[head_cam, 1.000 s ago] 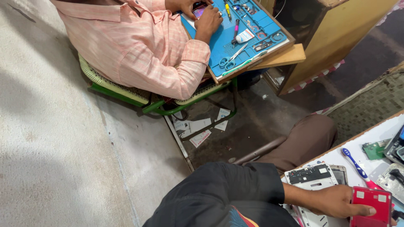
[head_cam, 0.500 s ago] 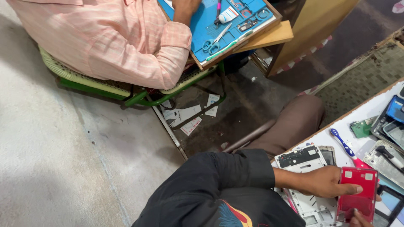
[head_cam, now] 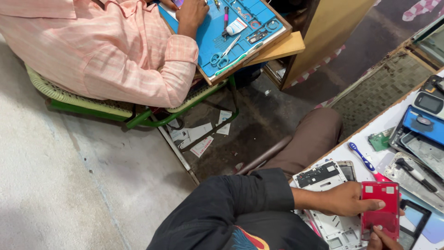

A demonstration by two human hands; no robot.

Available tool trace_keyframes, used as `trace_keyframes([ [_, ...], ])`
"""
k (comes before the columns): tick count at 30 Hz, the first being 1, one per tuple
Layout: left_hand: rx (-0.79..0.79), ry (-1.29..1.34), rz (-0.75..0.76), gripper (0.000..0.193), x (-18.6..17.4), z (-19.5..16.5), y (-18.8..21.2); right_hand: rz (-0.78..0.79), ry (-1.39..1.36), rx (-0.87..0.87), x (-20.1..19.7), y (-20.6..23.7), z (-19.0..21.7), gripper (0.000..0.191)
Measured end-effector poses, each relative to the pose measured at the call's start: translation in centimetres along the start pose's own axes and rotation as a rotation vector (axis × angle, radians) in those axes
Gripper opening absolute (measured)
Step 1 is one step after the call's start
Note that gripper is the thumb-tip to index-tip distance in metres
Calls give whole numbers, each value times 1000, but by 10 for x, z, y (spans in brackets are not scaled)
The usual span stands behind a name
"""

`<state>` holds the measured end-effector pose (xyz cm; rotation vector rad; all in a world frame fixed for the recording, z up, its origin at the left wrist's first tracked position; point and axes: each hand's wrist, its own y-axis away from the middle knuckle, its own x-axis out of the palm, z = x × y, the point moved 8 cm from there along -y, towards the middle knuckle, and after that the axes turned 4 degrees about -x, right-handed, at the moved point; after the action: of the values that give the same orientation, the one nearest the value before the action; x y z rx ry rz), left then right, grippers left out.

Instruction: The person holds a red phone back cover on their lap and repeatedly presses and fits a small camera lens component into the cover's camera cutout, turning the cover over at times to work from different sides. They continue pressing and aligning the part throughout the clip at a repair workbench.

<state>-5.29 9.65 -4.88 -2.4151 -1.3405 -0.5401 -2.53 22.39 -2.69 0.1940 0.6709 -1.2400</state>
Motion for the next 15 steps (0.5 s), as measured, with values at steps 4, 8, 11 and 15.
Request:
trace_keyframes([
  [4, -11, -58, -16, 35, -2, -2, -1, -1, 59, 67, 0, -7, 16, 27],
  [8, -12, -24, -15, 38, -2, -2, -1, -32, 99, 77, -3, -8, 37, 24],
  [11, -40, -34, -20, 37, -1, 0, -3, -19, 89, 79, 0, -4, 34, 29],
  [15, -17, -44, -17, 35, -1, -2, -2, 76, 69, 96, -1, -5, 4, 36],
])
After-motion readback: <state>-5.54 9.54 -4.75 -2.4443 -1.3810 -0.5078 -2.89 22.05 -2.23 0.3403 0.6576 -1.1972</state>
